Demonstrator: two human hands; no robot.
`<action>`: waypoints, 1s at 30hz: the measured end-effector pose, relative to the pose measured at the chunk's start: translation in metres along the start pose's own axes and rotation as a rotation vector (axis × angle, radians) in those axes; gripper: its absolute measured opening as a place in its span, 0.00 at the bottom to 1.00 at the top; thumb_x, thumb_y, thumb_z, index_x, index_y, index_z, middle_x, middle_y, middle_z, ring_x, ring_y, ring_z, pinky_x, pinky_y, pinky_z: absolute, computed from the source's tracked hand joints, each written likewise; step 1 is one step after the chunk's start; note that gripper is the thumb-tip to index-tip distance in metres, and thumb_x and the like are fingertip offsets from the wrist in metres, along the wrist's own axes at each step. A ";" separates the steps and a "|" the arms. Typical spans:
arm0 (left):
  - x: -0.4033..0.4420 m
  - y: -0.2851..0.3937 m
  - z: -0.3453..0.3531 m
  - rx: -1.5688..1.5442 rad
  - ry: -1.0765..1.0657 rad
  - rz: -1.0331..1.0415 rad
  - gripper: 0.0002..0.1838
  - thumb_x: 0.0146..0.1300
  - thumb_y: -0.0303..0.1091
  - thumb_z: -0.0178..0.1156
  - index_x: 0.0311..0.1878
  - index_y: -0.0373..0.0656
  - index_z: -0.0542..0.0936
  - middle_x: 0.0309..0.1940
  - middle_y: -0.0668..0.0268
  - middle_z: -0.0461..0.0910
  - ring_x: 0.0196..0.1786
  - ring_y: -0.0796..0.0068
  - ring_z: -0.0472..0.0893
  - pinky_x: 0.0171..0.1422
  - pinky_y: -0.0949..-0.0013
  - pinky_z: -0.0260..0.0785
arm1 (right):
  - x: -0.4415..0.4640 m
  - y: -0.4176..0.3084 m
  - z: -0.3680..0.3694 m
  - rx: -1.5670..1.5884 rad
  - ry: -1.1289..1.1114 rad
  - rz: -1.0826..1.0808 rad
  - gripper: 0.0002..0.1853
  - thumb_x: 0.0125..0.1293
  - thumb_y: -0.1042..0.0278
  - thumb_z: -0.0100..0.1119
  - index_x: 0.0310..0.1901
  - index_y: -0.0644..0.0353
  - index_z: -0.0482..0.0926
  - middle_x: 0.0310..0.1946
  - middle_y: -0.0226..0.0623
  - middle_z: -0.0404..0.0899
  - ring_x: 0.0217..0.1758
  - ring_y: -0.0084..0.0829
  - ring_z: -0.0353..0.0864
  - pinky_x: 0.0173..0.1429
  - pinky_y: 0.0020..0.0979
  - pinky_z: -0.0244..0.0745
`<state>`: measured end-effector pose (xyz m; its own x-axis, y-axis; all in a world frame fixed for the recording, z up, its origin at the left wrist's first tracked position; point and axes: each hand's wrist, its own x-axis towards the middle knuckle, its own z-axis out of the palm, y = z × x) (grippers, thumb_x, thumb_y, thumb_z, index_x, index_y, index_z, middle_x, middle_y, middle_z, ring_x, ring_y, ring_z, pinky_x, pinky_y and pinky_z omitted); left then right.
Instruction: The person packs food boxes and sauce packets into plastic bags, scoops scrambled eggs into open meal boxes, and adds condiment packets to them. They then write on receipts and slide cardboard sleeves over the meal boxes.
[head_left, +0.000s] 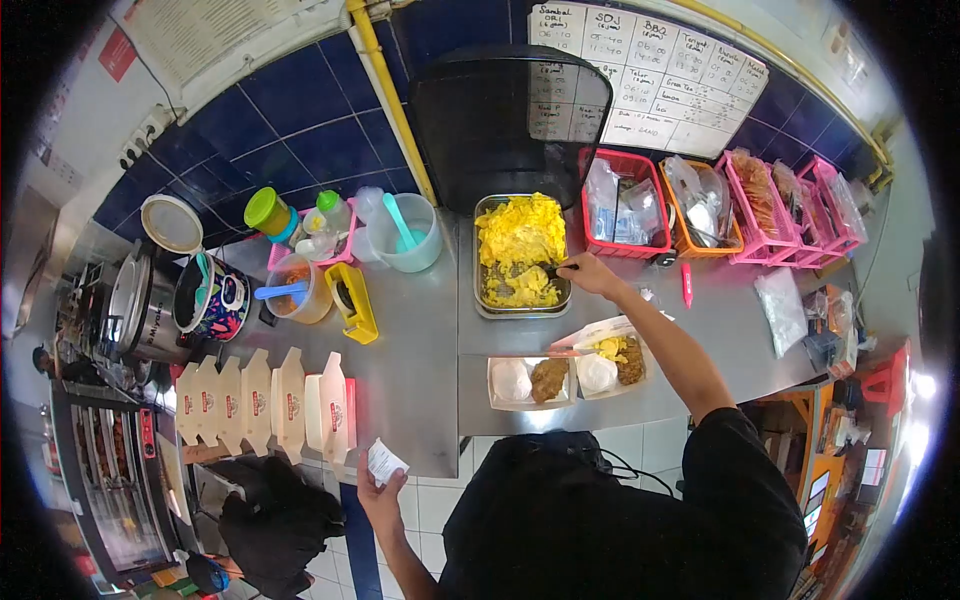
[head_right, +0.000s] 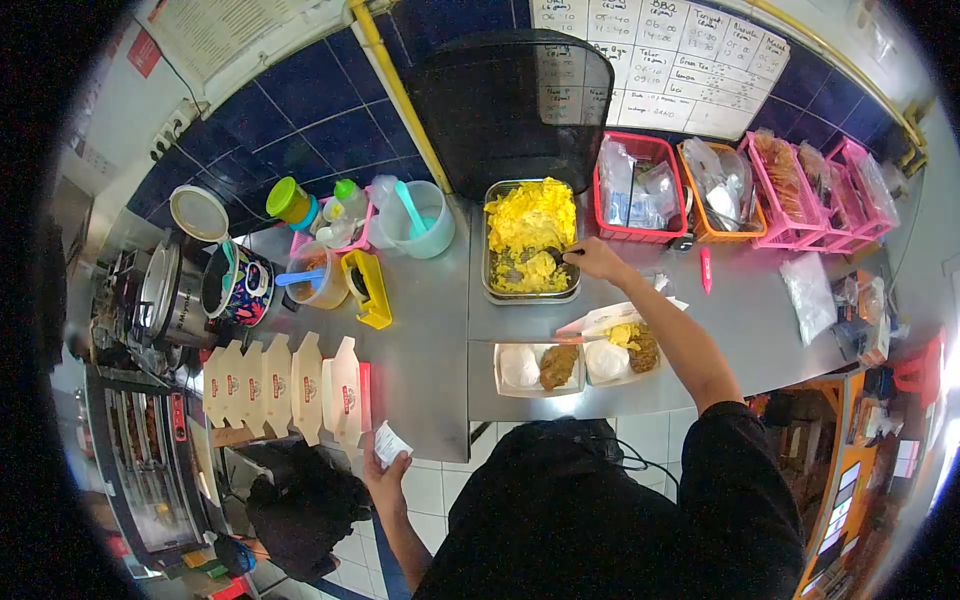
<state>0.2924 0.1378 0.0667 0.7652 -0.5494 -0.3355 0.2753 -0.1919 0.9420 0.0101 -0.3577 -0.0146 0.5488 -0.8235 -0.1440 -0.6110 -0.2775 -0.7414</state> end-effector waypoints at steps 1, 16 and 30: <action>-0.001 0.000 0.000 -0.001 0.005 0.003 0.40 0.55 0.11 0.63 0.73 0.33 0.64 0.61 0.55 0.75 0.56 0.68 0.80 0.52 0.69 0.80 | -0.002 -0.007 -0.002 0.056 -0.013 0.032 0.17 0.64 0.59 0.64 0.49 0.61 0.87 0.37 0.48 0.88 0.36 0.36 0.87 0.45 0.38 0.79; -0.017 -0.025 -0.010 -0.035 0.068 -0.038 0.41 0.55 0.11 0.62 0.74 0.37 0.64 0.63 0.55 0.73 0.56 0.68 0.80 0.53 0.69 0.81 | -0.002 -0.014 -0.015 0.033 -0.052 0.042 0.17 0.65 0.58 0.63 0.48 0.60 0.87 0.38 0.51 0.86 0.40 0.41 0.87 0.48 0.39 0.78; -0.021 -0.031 -0.011 -0.013 0.048 0.004 0.40 0.57 0.14 0.64 0.74 0.33 0.62 0.59 0.56 0.76 0.54 0.69 0.81 0.52 0.70 0.79 | -0.001 -0.040 0.000 -0.392 -0.340 -0.384 0.13 0.67 0.61 0.59 0.48 0.56 0.87 0.43 0.46 0.86 0.48 0.48 0.84 0.54 0.46 0.76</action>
<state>0.2745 0.1643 0.0447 0.7931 -0.5106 -0.3321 0.2797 -0.1790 0.9433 0.0339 -0.3460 0.0150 0.8805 -0.4450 -0.1634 -0.4632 -0.7341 -0.4965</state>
